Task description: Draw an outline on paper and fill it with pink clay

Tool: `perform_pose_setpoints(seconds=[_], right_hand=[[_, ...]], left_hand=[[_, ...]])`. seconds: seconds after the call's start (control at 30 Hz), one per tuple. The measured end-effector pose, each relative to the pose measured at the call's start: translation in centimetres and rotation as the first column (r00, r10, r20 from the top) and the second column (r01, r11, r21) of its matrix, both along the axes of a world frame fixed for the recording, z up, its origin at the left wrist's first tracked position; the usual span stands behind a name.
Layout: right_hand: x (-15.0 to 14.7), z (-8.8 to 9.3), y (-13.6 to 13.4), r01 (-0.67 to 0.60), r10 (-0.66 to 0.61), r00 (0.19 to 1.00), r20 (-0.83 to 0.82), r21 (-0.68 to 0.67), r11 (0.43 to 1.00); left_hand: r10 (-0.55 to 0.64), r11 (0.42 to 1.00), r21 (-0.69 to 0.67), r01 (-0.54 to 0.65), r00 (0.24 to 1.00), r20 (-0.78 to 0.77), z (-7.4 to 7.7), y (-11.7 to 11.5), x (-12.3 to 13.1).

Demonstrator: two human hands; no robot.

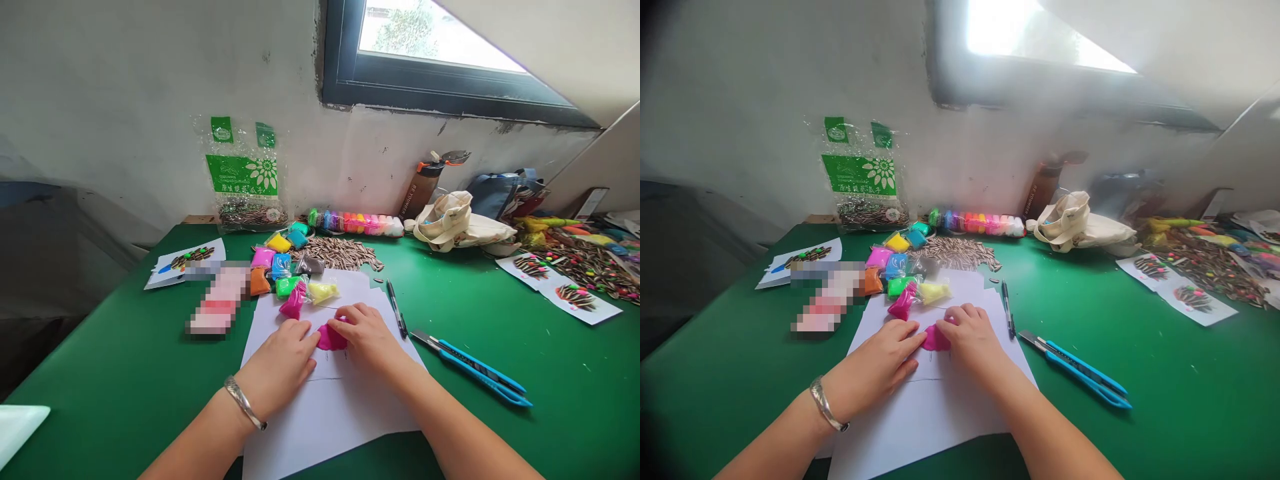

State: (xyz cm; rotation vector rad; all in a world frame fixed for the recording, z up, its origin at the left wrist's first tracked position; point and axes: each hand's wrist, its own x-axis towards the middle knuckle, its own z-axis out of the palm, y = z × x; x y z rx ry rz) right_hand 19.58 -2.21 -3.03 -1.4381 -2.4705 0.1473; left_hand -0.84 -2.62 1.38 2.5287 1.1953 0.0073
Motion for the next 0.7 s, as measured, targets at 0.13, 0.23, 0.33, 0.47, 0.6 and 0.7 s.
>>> perform_pose_setpoints(seconds=[0.13,0.23,0.33,0.47,0.6,0.7], right_hand=[[-0.3,-0.2,0.0,0.015,-0.015,1.000,-0.020,0.002,1.000],[-0.9,0.0,-0.1,-0.018,0.018,1.000,0.026,-0.011,1.000],[-1.2,0.3,-0.1,-0.036,0.036,0.997,0.068,0.002,0.999],[-1.2,0.5,-0.3,-0.016,0.014,0.998,0.062,0.031,0.999],[-1.5,0.6,-0.7,-0.013,0.011,0.999,0.040,0.053,0.998],[-2.0,0.6,-0.7,-0.045,0.043,0.997,0.059,0.036,0.998]], left_hand=[[0.009,1.000,-0.003,-0.009,1.000,-0.003,0.2,0.0,0.0],[0.003,1.000,-0.020,-0.002,1.000,0.013,0.3,0.0,-0.2],[-0.009,0.999,-0.042,0.010,1.000,0.026,0.3,0.1,-0.4],[-0.001,0.998,-0.058,0.003,0.999,0.037,0.3,0.2,-0.5],[-0.003,0.998,-0.056,0.005,0.999,0.044,0.1,0.3,-0.7],[-0.007,0.999,-0.049,0.009,0.998,0.056,-0.1,0.3,-0.8]])
